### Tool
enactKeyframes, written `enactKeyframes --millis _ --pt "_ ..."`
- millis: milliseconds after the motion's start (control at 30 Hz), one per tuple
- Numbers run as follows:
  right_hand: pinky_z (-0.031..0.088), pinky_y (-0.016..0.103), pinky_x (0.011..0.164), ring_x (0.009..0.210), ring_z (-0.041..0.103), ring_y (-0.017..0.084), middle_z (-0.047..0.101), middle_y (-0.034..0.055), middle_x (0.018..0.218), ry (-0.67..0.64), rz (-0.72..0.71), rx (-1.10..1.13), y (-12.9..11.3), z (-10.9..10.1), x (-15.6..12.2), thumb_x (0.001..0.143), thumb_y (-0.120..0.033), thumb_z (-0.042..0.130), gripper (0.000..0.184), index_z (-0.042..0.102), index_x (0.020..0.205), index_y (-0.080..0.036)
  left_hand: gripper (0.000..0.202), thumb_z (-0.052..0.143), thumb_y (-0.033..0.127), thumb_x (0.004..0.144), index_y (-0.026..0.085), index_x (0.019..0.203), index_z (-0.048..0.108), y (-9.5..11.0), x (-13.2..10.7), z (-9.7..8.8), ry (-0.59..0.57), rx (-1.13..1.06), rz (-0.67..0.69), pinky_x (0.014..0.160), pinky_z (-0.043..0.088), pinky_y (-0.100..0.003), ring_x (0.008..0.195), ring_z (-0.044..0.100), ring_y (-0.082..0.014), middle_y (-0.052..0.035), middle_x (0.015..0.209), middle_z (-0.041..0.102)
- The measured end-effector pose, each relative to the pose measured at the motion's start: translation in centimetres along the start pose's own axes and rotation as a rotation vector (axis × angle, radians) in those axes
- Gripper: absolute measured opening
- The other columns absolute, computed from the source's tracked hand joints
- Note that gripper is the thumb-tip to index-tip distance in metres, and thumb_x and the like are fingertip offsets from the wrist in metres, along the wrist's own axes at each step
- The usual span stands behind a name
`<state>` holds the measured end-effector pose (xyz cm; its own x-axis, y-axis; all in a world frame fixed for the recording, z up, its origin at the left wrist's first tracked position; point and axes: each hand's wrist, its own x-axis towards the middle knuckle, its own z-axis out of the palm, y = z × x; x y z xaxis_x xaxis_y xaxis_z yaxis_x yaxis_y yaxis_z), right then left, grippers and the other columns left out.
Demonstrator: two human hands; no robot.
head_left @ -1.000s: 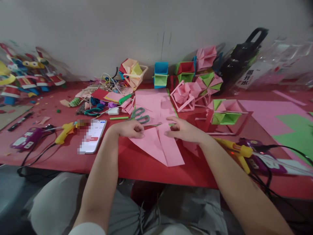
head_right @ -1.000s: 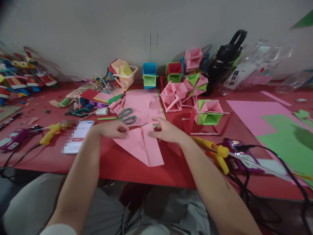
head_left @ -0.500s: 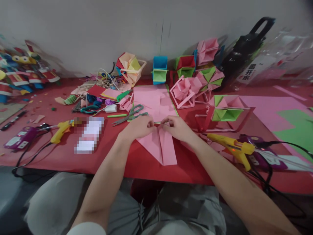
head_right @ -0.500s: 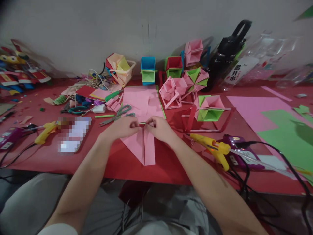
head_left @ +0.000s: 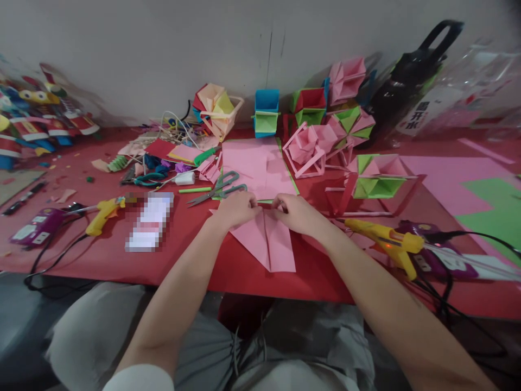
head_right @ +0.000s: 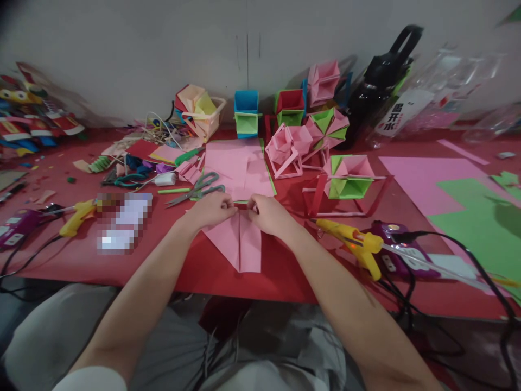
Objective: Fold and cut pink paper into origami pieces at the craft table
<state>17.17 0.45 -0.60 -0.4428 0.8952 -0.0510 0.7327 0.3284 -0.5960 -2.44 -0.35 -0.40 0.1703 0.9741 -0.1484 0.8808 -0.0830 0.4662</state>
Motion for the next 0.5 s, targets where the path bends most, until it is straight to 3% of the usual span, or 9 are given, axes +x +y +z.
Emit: enactKeyframes --millis 367,500 --pt "0.028 0.027 0.057 0.057 0.047 0.013 0.053 -0.0039 0.059 -0.047 0.038 -0.039 -0.2 -0.7 -0.4 0.086 -0.015 0.059 0.005 0.059 0.086 -0.020 0.018 0.062 0.035 0.085 0.019 0.079 0.067 0.2 -0.4 -0.3 -0.031 -0.068 -0.027 0.055 0.039 -0.027 0.060 0.060 -0.0159 -0.0036 0.071 0.068" --pt "0.028 0.027 0.057 0.057 0.046 0.014 0.053 -0.0042 0.059 -0.063 0.030 -0.017 0.2 -1.1 -0.5 0.086 -0.020 0.061 0.003 0.058 0.086 -0.021 0.019 0.060 0.035 0.086 0.018 0.080 0.067 0.1 -0.3 -0.3 -0.044 -0.087 -0.025 0.055 0.039 -0.027 0.055 0.058 -0.0144 -0.0031 0.070 0.068"
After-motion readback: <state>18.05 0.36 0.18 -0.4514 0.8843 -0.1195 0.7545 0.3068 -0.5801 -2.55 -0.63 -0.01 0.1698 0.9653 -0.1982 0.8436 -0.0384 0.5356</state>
